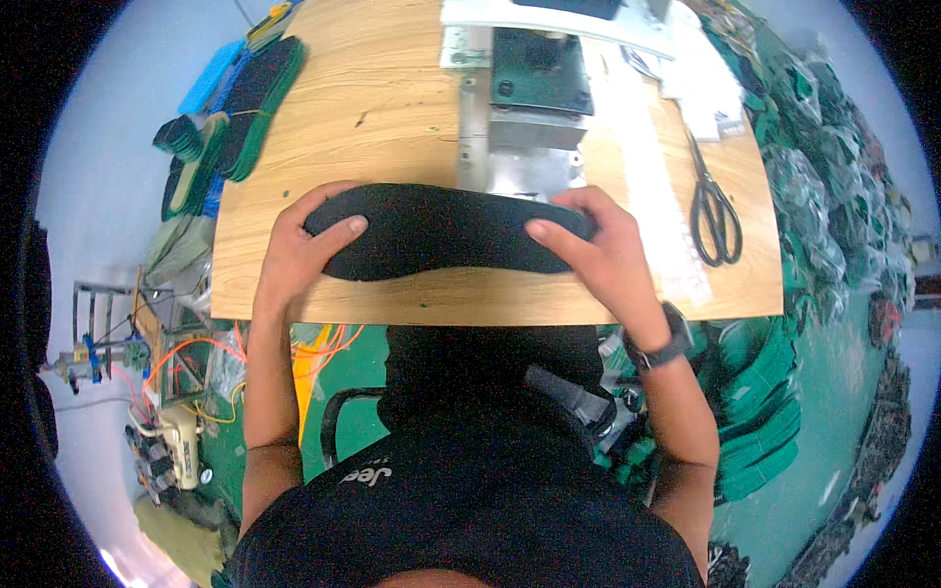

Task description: The person places shoe insoles onto a press machine, uses shears to cut a strip of labels, and manually applies individual stickers to the insoles before pressing them.

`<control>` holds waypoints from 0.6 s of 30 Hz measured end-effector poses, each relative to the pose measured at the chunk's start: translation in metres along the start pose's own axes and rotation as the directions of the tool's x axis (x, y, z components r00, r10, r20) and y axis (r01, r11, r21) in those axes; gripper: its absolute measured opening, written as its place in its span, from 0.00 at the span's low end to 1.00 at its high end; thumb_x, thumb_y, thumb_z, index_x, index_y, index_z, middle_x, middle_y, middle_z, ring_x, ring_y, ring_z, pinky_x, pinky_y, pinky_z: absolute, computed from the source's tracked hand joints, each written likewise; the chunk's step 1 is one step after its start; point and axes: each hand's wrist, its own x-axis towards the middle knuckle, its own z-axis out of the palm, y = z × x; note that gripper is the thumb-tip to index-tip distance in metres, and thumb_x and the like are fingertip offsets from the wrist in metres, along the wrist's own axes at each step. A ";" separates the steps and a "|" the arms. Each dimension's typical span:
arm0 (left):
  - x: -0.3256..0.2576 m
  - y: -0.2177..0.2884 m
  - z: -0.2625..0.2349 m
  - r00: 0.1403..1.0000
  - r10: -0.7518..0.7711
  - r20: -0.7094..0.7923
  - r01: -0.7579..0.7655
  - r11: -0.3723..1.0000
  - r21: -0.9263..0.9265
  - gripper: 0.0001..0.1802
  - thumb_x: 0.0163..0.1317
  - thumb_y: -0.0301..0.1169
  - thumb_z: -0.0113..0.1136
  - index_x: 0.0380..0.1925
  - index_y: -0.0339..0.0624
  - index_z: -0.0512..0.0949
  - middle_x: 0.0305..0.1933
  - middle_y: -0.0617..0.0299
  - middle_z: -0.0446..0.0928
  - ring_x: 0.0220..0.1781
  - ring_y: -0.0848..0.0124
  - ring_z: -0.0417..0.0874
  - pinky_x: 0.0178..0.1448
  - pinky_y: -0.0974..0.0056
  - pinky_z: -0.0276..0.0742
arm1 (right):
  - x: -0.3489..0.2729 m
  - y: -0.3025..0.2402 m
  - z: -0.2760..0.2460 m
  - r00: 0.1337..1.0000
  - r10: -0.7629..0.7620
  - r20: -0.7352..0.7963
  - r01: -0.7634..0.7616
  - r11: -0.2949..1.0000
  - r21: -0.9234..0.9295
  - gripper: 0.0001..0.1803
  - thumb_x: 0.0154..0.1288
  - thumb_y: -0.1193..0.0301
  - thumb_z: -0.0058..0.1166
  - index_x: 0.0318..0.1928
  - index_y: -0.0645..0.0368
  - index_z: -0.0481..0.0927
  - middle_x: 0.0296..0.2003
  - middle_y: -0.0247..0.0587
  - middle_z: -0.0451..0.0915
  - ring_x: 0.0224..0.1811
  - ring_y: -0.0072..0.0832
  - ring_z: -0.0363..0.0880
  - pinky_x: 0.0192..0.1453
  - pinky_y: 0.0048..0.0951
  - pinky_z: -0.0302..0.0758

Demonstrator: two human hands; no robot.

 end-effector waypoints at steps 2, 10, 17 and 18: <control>0.006 -0.009 0.004 0.996 0.038 -0.075 -0.035 0.999 0.042 0.23 0.60 0.37 0.60 0.53 0.37 0.75 0.52 0.54 0.77 0.57 0.68 0.73 0.63 0.64 0.65 | 0.008 0.007 0.004 0.999 -0.022 -0.043 0.019 0.997 -0.073 0.17 0.60 0.65 0.61 0.42 0.66 0.78 0.37 0.42 0.80 0.42 0.28 0.77 0.48 0.27 0.72; 0.008 -0.019 0.026 0.994 0.004 -0.112 -0.050 0.911 -0.409 0.33 0.73 0.47 0.25 0.54 0.29 0.72 0.56 0.49 0.75 0.60 0.61 0.74 0.66 0.62 0.62 | -0.004 0.031 0.017 0.947 -0.310 -0.083 0.311 0.950 0.001 0.29 0.75 0.56 0.28 0.60 0.70 0.66 0.60 0.58 0.66 0.65 0.45 0.61 0.69 0.36 0.55; -0.004 -0.020 0.015 0.982 0.187 -0.014 -0.180 0.922 -0.344 0.40 0.55 0.53 0.58 0.59 0.33 0.68 0.61 0.50 0.70 0.62 0.59 0.71 0.68 0.60 0.60 | -0.029 0.035 -0.003 0.963 -0.262 -0.064 0.250 0.955 -0.160 0.40 0.51 0.63 0.67 0.62 0.64 0.63 0.57 0.53 0.67 0.60 0.47 0.64 0.67 0.40 0.59; -0.008 -0.018 0.014 0.982 0.187 -0.006 -0.170 0.876 -0.452 0.43 0.49 0.51 0.66 0.60 0.34 0.67 0.62 0.51 0.69 0.63 0.59 0.70 0.68 0.60 0.59 | -0.030 0.033 -0.002 0.957 -0.286 -0.057 0.270 0.943 -0.197 0.40 0.51 0.64 0.67 0.62 0.64 0.63 0.57 0.54 0.67 0.60 0.47 0.64 0.67 0.41 0.59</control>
